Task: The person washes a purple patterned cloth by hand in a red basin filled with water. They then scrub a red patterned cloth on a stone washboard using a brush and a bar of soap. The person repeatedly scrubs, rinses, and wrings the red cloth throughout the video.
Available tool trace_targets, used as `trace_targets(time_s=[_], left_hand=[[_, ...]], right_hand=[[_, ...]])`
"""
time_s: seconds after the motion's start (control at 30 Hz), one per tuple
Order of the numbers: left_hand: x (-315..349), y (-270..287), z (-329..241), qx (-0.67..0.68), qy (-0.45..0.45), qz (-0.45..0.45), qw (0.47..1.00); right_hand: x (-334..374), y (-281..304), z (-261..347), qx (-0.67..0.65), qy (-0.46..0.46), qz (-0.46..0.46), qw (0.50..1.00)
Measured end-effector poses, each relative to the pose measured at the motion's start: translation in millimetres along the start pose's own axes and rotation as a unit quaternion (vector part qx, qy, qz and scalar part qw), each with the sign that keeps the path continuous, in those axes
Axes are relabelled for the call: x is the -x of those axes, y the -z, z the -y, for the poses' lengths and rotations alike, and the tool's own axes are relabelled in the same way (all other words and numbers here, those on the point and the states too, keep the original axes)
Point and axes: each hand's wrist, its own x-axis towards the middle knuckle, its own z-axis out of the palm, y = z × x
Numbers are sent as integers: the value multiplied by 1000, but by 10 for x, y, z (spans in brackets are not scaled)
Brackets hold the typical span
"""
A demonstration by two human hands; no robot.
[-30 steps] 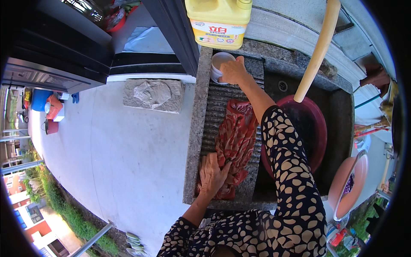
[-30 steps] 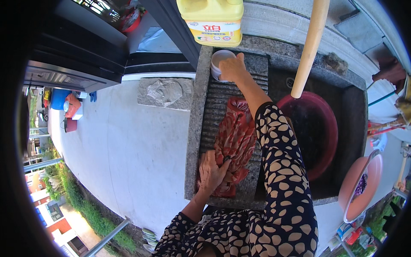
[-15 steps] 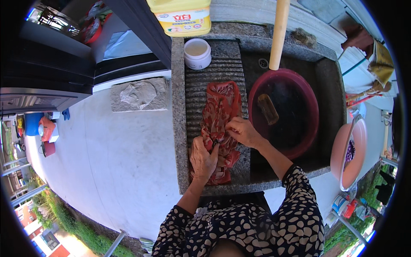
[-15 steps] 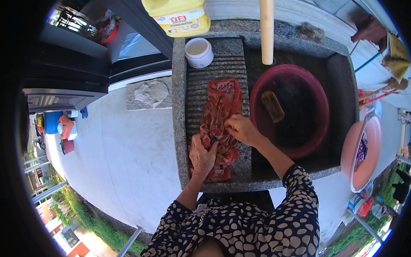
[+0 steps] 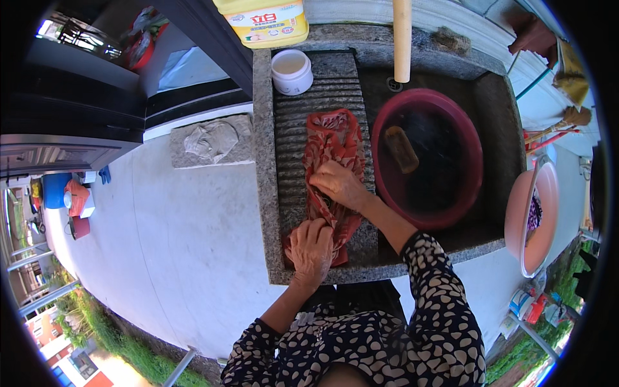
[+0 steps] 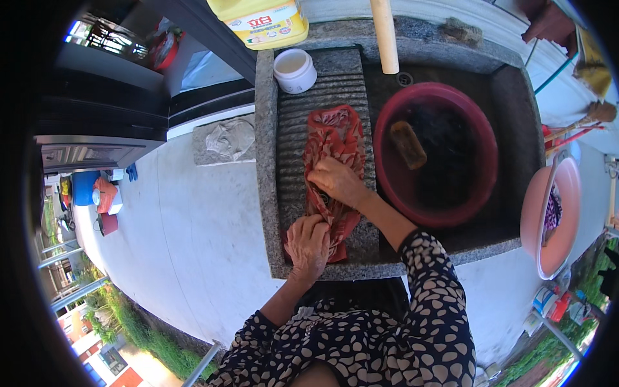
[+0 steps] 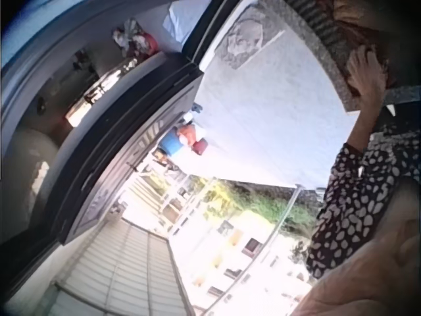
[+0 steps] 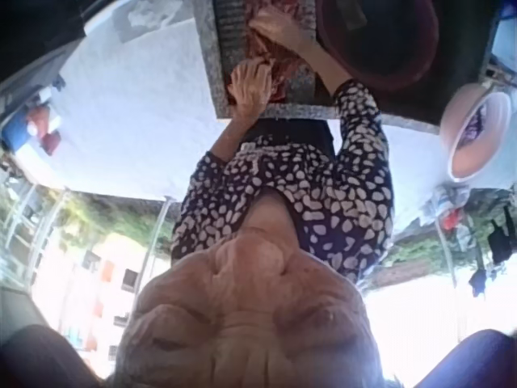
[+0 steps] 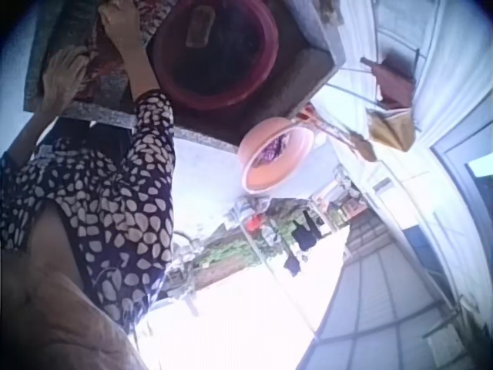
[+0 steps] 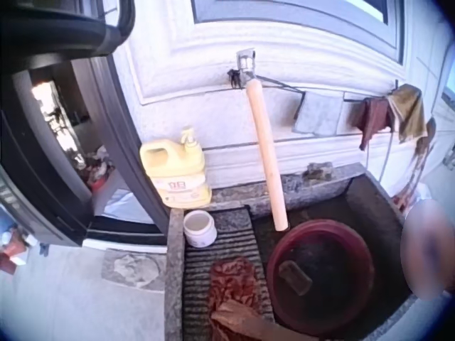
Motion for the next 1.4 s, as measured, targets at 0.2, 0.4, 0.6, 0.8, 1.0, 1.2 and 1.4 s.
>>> trace_targets(time_s=[0.2,0.4,0.6,0.8,1.0,1.2,1.4], left_hand=[[0,-22,-51,35,22,0,999],[10,-29,12,31,29,2,999],[-51,-27,5,60,26,-4,998],[-81,-9,-9,70,61,-34,995],[-92,-4,-19,79,72,-22,994],[-95,15,-26,75,63,-23,995],[-230,21,104,63,179,141,972]], right_hand=[[-466,71,-663,-4,-215,-116,970],[-97,-20,92,-118,9,38,992],[-243,135,-460,115,-23,-19,993],[-204,286,-428,202,-66,6,977],[9,105,-28,241,-32,115,963],[-680,-48,-192,340,-221,5,914],[-536,23,-737,203,-179,-44,962]])
